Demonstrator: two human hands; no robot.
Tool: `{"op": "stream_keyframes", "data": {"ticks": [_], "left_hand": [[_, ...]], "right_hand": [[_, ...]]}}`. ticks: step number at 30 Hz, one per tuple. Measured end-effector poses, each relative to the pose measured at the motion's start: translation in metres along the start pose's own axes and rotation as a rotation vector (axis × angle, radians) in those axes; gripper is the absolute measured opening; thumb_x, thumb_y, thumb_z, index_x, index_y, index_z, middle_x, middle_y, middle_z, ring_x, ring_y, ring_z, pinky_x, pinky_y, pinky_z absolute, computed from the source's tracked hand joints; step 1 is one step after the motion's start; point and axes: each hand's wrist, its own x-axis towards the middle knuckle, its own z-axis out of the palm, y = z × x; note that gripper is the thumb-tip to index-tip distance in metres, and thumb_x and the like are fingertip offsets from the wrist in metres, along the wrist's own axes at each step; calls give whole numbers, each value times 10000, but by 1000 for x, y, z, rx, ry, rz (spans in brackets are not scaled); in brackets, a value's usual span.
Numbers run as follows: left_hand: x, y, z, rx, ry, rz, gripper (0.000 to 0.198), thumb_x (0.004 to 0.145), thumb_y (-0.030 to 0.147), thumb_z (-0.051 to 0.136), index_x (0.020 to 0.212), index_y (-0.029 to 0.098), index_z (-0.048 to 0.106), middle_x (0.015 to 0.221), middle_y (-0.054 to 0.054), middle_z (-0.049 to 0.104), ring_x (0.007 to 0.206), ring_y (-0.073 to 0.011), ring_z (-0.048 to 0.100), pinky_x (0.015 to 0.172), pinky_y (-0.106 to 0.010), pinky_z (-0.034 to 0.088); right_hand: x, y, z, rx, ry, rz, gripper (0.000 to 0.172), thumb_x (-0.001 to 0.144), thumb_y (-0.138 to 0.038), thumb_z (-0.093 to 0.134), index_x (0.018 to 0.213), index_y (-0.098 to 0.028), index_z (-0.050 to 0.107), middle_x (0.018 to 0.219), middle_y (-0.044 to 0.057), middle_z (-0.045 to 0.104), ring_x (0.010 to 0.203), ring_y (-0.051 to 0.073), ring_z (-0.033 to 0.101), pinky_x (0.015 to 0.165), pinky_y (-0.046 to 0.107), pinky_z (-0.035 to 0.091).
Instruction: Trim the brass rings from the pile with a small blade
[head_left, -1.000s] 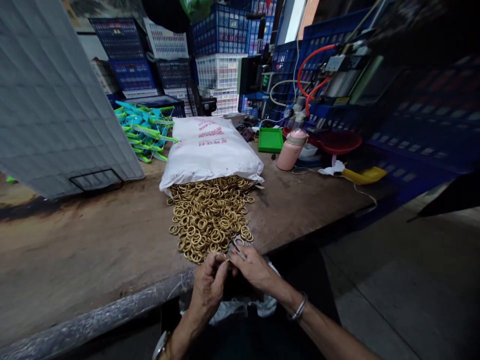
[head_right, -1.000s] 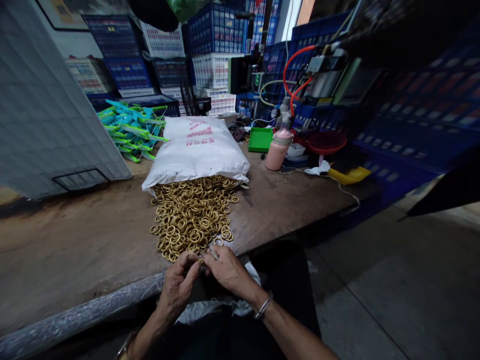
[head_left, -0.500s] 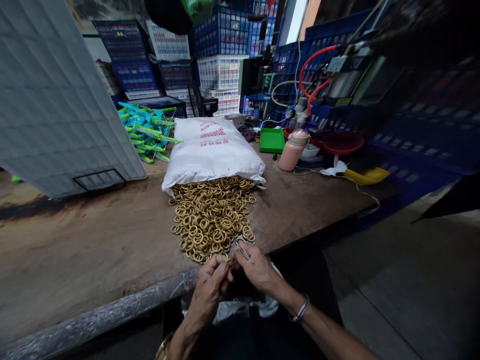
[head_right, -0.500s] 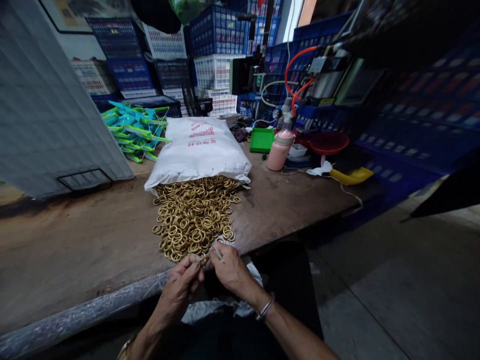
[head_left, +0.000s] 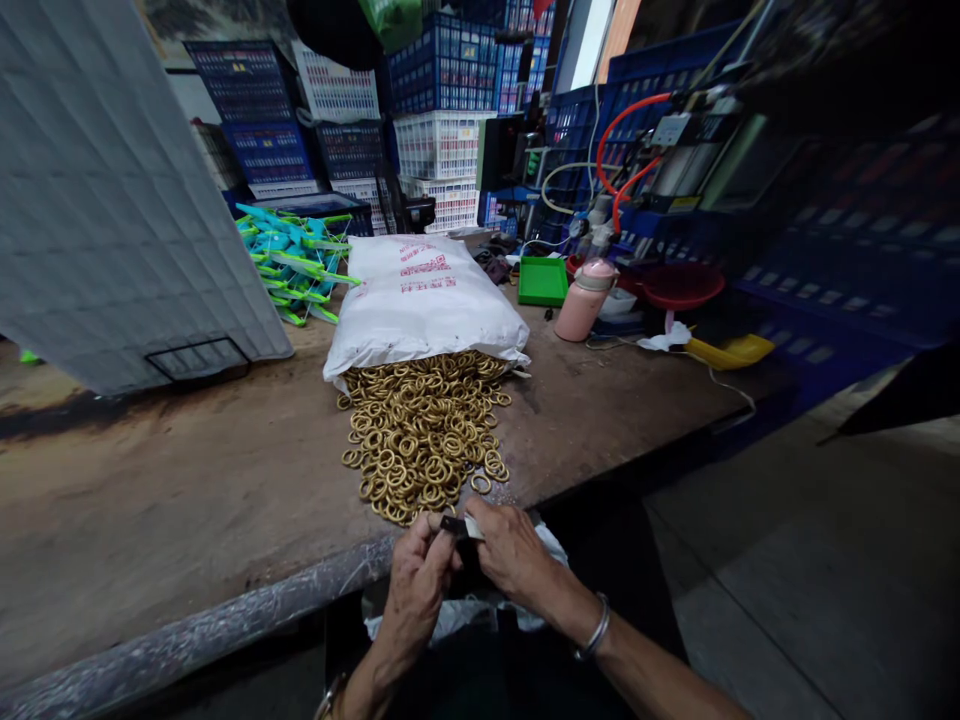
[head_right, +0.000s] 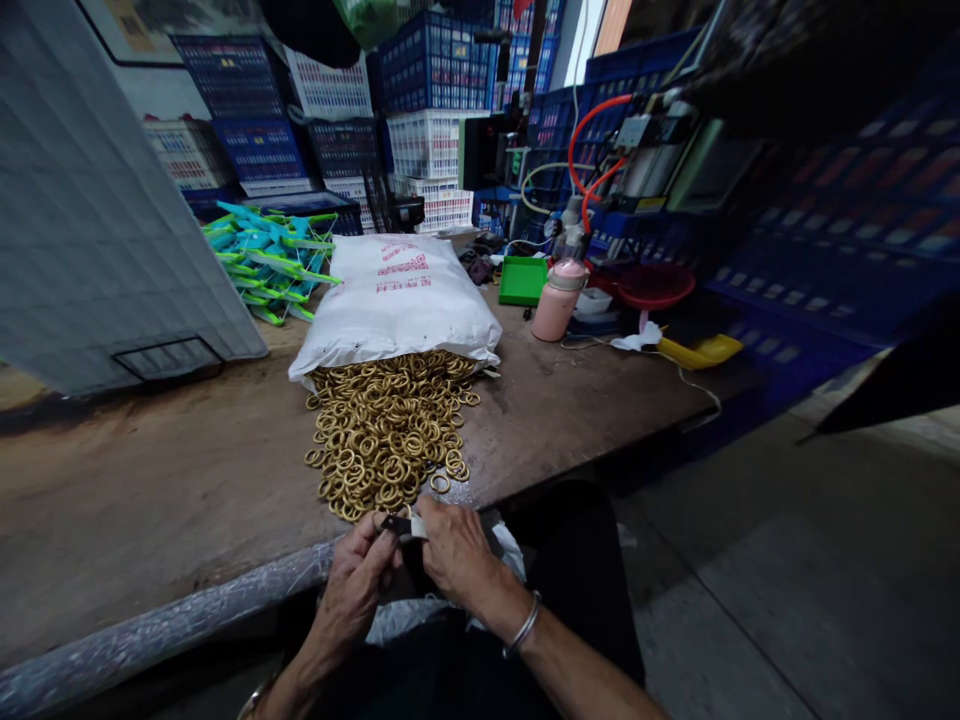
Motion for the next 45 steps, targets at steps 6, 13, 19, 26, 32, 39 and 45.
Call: {"op": "stream_keyframes", "data": {"ticks": [6,13,19,26,32,39,45], "left_hand": [[-7,2,0,-219,-136,-140,287,729,439,576,708,168,486,499,60,468,345,-21,255,349,-167,141],[2,-2,-1,-398,-110,-201,277,733,409,574,704,139,519,608,11,536,399,-35,354,333,-148,248],[4,2,-4,-527,-124,-254,266,695,323,608,906,184,524,627,13,570,413,-68,439,335,-157,284],[8,1,-2,-536,-45,-278,213,687,327,638,684,144,530,700,-8,566,544,-84,507,401,-163,344],[12,-6,2,-253,38,-142,340,675,446,625,850,172,525,590,43,503,442,-69,435,349,-151,296],[9,-3,0,47,115,-47,303,705,450,583,630,166,508,471,70,395,401,-59,325,389,-166,274],[9,0,0,198,134,197,195,736,341,567,699,167,646,627,-13,591,618,-152,505,614,-235,401]], "right_hand": [[9,20,-7,-53,176,102,268,715,-67,371,910,-182,513,750,37,629,631,138,542,554,237,255],[20,15,-4,-90,208,137,162,780,-158,436,924,-202,495,822,37,639,697,152,566,570,243,258],[24,16,-2,-111,209,190,125,807,-193,434,926,-193,473,811,48,645,680,162,584,544,254,237],[20,22,-3,89,228,77,112,775,-137,406,862,-193,448,721,7,592,614,134,544,540,229,263],[7,4,-10,369,153,-95,121,740,-120,427,820,-208,450,682,-24,528,620,114,503,573,204,317],[6,-8,-8,670,124,-46,184,822,-340,429,720,-187,440,636,-45,430,603,91,407,570,194,326],[4,-9,-2,947,-68,123,366,837,-493,362,664,-181,441,504,-68,383,448,63,340,446,180,283]]}}
